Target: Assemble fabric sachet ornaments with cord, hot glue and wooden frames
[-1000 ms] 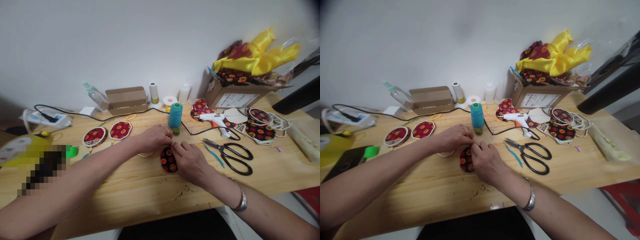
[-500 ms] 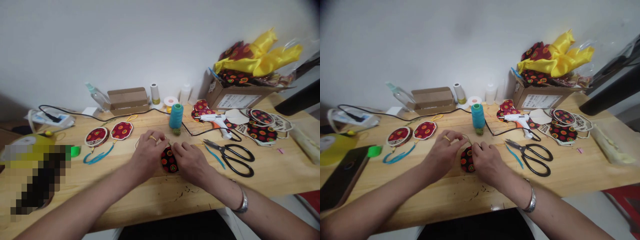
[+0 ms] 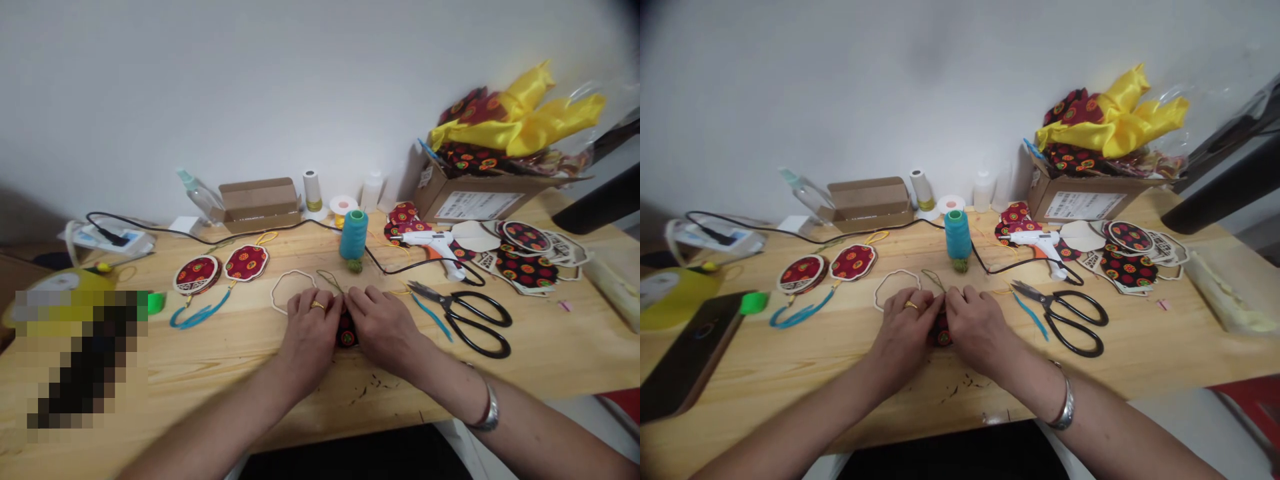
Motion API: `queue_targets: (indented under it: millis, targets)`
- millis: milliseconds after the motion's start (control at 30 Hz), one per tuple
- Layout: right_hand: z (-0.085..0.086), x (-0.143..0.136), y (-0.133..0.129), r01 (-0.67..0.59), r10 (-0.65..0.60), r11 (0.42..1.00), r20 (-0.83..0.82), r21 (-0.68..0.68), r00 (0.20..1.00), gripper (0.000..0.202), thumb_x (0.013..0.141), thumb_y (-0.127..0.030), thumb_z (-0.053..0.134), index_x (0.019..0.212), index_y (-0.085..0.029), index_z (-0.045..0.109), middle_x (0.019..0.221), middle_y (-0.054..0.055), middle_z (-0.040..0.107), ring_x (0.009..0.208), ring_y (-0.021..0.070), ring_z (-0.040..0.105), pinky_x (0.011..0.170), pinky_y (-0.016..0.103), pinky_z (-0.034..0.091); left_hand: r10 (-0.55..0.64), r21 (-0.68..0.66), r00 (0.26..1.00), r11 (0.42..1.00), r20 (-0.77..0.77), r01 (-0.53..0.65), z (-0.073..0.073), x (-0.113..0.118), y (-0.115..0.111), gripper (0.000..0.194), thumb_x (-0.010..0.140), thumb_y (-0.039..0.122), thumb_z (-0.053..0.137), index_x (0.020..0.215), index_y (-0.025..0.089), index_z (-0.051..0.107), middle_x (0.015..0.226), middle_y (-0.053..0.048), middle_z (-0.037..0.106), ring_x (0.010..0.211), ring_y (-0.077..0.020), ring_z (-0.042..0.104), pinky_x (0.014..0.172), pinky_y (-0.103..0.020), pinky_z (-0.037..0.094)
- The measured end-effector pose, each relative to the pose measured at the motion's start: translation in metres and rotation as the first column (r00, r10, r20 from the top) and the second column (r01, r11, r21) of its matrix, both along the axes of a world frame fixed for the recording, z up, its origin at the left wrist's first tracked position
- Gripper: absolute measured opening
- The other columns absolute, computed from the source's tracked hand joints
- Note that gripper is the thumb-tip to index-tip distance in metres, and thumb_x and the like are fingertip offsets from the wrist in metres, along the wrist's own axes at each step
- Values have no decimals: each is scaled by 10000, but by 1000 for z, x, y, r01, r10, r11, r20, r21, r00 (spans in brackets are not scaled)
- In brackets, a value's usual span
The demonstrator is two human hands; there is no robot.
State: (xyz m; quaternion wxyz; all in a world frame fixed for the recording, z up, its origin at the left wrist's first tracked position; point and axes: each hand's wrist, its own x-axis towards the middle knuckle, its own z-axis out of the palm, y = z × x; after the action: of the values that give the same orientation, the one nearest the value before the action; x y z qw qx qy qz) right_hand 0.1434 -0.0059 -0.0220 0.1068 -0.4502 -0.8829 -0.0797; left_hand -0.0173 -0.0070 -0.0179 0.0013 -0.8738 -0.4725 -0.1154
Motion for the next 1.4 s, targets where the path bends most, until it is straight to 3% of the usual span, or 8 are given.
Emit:
queue_targets:
  millis: [167, 367, 667, 1133, 1400]
  targets:
    - [-1, -1, 0, 7, -7, 1000, -2, -12, 1000, 145, 835, -121, 491, 927, -143, 601, 910, 66, 565, 764, 208, 431, 571, 349, 310, -25, 35, 998, 999, -50, 27, 2, 0, 1, 354, 817, 81, 456, 1152, 99, 567, 1019, -141, 595, 956, -289, 447, 831, -469, 374]
    - [0, -1, -1, 18, -18, 1000, -20, -14, 1000, 133, 818, -115, 502, 906, -138, 599, 884, 80, 557, 773, 205, 432, 570, 335, 305, -22, 55, 998, 998, -67, 25, 3, 1, 1, 349, 792, 66, 453, 1103, 146, 590, 1012, -126, 602, 954, -283, 475, 836, -476, 363]
    - [2, 1, 1, 75, -80, 995, -87, -59, 993, 149, 780, -123, 518, 897, -122, 611, 863, 99, 579, 795, 212, 482, 608, 324, 354, -15, 55, 999, 998, -34, 17, -4, -3, 1, 406, 794, 68, 458, 1186, 112, 557, 1026, -138, 601, 929, -281, 465, 824, -470, 366]
    - [6, 9, 8, 163, -174, 984, -183, -71, 968, 181, 800, -112, 475, 891, -106, 632, 898, 127, 611, 862, 214, 536, 702, 300, 430, -49, 146, 993, 989, 109, 33, -6, -9, 2, 368, 806, 70, 443, 1153, 76, 564, 1056, -150, 643, 911, -282, 529, 822, -467, 385]
    - [6, 9, 9, 175, -181, 983, -185, -51, 966, 173, 803, -118, 481, 855, -119, 646, 888, 122, 623, 838, 215, 556, 716, 303, 446, 23, 212, 954, 973, 299, -90, -8, -11, 9, 207, 835, 100, 494, 1029, 119, 563, 941, -119, 677, 854, -250, 595, 784, -404, 438]
